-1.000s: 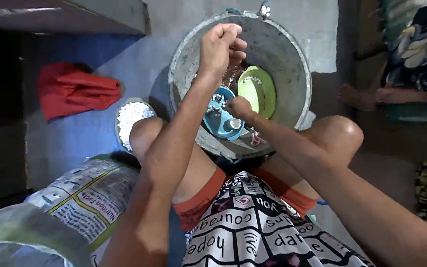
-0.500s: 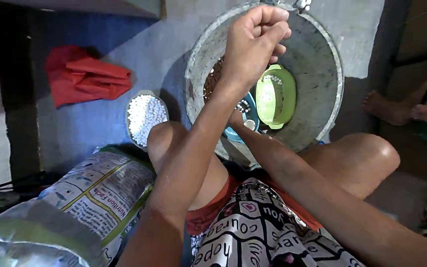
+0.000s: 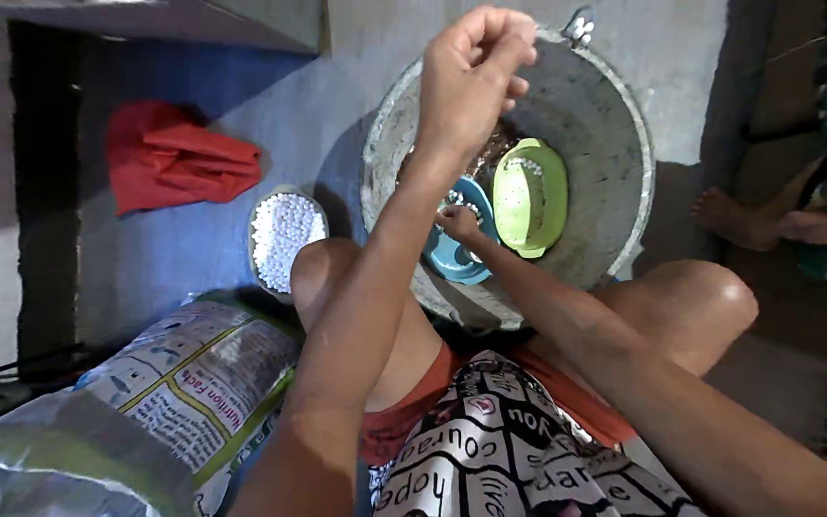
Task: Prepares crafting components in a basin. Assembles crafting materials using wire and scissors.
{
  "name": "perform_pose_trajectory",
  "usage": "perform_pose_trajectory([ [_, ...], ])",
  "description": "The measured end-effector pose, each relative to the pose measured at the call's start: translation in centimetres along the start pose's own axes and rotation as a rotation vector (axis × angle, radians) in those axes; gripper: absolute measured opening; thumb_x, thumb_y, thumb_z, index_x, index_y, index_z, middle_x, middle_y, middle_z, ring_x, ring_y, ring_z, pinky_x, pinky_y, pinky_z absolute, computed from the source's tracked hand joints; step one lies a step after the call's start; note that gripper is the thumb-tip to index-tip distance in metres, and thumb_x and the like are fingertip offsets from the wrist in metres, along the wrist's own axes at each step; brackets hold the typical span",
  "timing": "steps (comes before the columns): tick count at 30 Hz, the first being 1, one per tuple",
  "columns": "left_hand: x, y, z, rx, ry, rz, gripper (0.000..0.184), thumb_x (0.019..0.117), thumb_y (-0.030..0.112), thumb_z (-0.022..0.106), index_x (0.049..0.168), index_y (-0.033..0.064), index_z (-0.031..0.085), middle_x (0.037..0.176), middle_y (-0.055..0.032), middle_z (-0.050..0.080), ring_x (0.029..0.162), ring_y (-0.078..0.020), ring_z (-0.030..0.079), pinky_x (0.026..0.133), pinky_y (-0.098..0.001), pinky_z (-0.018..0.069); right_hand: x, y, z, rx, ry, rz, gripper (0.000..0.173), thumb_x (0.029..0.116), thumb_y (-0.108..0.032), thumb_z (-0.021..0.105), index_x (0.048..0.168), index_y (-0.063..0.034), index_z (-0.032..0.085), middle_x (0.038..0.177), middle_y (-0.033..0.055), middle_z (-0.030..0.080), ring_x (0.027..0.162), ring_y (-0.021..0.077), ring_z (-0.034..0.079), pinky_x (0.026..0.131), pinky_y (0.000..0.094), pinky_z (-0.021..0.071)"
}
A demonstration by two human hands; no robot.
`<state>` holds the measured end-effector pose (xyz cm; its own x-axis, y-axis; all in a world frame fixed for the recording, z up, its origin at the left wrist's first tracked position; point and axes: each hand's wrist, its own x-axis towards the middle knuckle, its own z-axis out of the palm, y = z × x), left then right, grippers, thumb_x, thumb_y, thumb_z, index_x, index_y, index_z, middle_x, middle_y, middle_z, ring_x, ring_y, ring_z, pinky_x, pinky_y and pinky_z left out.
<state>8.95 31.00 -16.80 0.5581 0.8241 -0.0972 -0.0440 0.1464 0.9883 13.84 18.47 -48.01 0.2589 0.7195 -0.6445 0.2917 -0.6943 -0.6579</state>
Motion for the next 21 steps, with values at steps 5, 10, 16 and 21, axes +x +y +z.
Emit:
perform_pose_trajectory([
  [5, -0.5, -0.2, 0.2, 0.125, -0.013, 0.099, 0.014, 0.1003, 0.008, 0.064, 0.111, -0.002, 0.065, 0.1, -0.0113, 0.072, 0.082, -0.0207, 0.073, 0.073, -0.0373, 0.0648, -5.8, -4.8, -12.0, 0.345, -0.049, -0.235, 0.024, 0.101, -0.019, 0.064, 0.109, 0.0032, 0.066, 0.098, 0.0155, 0.073, 0.085, 0.0241, 0.072, 0.081, 0.045, 0.0618],
  [10, -2.7, -1.6, 2.4, 0.345, -0.112, 0.184, 0.025, 0.1057, 0.023, 0.059, 0.108, 0.0009, 0.07, 0.085, -0.0065, 0.074, 0.071, -0.0171, 0.073, 0.07, -0.0377, 0.0645, -14.4, -7.5, -21.5, 0.491, 0.12, -0.546, 0.021, 0.1053, -0.017, 0.058, 0.112, 0.003, 0.062, 0.101, 0.0163, 0.073, 0.09, 0.0269, 0.074, 0.084, 0.0456, 0.0636],
  [16, -5.3, -2.4, 6.7, 0.492, -0.438, 0.388, 0.036, 0.0967, 0.01, 0.069, 0.133, 0.0076, 0.066, 0.129, -0.0079, 0.066, 0.099, -0.0161, 0.071, 0.085, -0.0346, 0.063, -19.7, -6.6, -23.3, 0.648, 0.24, -0.739, 0.017, 0.1035, -0.013, 0.06, 0.111, 0.0025, 0.061, 0.094, 0.0151, 0.071, 0.08, 0.0232, 0.072, 0.075, 0.041, 0.0633],
  [21, -7.1, -3.0, 8.7, 0.55, -0.386, 0.469, 0.034, 0.0975, 0.009, 0.07, 0.131, 0.0123, 0.067, 0.118, -0.0061, 0.068, 0.092, -0.0154, 0.069, 0.078, -0.034, 0.0619, -20.3, -6.1, -23.2, 0.738, 0.272, -0.733, 0.018, 0.1023, -0.015, 0.063, 0.11, 0.0016, 0.065, 0.095, 0.0132, 0.07, 0.08, 0.0215, 0.071, 0.074, 0.0398, 0.0628],
])
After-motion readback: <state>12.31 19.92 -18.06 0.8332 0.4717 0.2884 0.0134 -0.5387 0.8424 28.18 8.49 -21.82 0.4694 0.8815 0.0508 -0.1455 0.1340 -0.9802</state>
